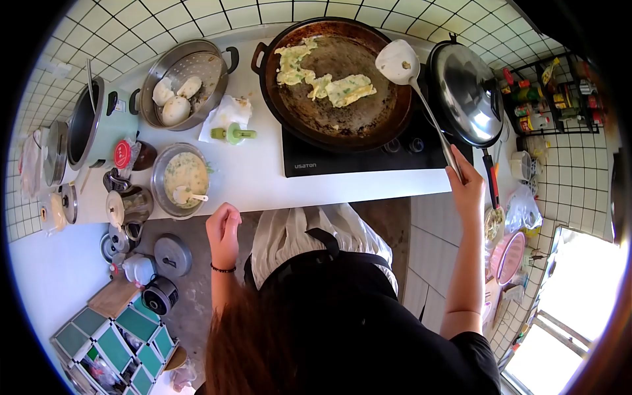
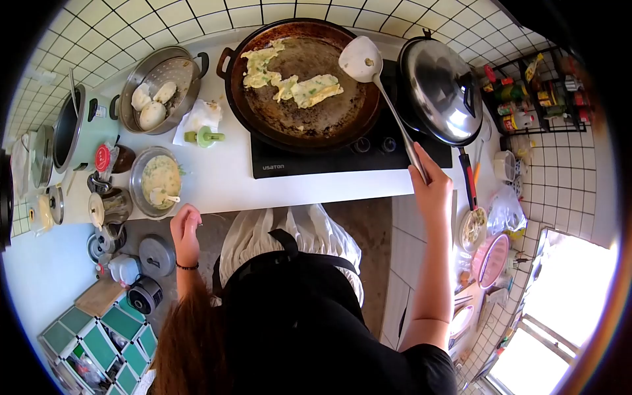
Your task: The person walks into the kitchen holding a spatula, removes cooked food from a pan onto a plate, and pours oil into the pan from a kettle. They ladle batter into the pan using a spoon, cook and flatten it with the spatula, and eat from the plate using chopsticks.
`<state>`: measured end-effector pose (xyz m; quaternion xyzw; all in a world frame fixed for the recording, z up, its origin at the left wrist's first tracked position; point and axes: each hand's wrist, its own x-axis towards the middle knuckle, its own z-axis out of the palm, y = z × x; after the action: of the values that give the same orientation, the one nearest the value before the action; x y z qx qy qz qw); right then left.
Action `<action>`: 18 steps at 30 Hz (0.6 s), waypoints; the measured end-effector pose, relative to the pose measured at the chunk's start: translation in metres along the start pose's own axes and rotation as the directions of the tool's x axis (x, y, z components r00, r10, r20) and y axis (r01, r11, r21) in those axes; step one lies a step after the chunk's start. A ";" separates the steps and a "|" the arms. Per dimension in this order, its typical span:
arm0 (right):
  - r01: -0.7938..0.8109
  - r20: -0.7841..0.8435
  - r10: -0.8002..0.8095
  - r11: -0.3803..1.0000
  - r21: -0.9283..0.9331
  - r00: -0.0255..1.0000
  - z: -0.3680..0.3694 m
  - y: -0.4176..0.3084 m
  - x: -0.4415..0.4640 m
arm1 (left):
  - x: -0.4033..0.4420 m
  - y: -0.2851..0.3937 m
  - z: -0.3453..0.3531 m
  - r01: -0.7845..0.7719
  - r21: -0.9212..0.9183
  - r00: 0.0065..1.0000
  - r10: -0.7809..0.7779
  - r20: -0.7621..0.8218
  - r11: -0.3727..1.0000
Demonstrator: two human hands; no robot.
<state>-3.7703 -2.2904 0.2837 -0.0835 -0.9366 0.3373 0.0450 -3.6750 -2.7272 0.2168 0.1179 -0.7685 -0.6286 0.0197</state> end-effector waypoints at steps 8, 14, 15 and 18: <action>-0.175 0.234 0.153 0.982 0.074 0.960 0.021 0.003 0.016 | -0.002 0.001 0.005 0.046 -0.024 0.999 -0.046 0.017 0.999; -0.154 0.275 0.157 0.988 -0.033 0.949 0.001 0.005 0.002 | -0.005 0.000 0.005 0.049 -0.029 0.999 -0.049 -0.001 0.998; -0.171 0.271 0.185 0.983 -0.072 0.945 -0.007 -0.001 -0.002 | -0.005 -0.001 0.004 0.042 -0.027 0.999 -0.042 -0.007 0.999; -0.260 0.251 0.293 0.953 -0.154 0.923 -0.031 -0.020 -0.010 | -0.006 -0.004 0.001 0.033 -0.028 0.999 -0.034 -0.018 0.999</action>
<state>-3.7587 -2.2876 0.3203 -0.1706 -0.9309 0.2927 -0.1367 -3.6686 -2.7252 0.2138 0.1363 -0.7574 -0.6383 0.0178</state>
